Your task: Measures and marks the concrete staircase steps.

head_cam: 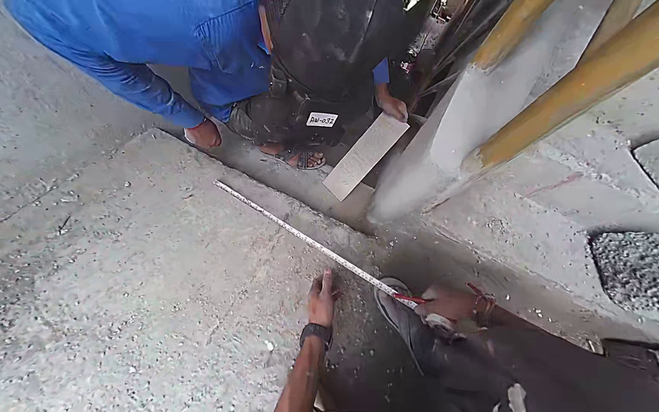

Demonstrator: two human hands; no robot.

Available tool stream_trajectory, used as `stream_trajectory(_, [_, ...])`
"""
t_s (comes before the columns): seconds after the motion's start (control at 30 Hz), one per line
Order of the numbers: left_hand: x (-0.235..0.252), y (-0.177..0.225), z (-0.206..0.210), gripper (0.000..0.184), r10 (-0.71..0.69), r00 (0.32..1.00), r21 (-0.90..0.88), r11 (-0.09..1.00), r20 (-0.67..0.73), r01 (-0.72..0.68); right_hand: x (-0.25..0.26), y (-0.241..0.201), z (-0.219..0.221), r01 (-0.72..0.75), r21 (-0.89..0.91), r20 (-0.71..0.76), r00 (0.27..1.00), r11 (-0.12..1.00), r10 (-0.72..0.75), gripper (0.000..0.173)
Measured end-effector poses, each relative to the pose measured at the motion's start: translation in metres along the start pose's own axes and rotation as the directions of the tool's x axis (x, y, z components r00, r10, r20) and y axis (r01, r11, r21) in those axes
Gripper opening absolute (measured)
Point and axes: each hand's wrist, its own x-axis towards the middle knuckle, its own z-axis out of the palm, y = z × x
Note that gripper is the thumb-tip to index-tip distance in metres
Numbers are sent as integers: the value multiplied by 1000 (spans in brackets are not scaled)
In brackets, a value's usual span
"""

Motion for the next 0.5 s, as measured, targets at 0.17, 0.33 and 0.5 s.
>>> stream_trajectory(0.17, [-4,7,28,55,-34,999,-145,989,-13,32,-10,-24,24,35,-103,-69,997,994,-43,50])
stream_trajectory(0.33, [-27,5,53,41,33,999,-320,947,5,-30,-46,-13,34,12,-84,-156,987,996,-25,49])
stream_trajectory(0.5, [-70,-22,47,37,102,962,-275,961,254,-30,-75,0,50,125,-84,-218,966,989,-140,50])
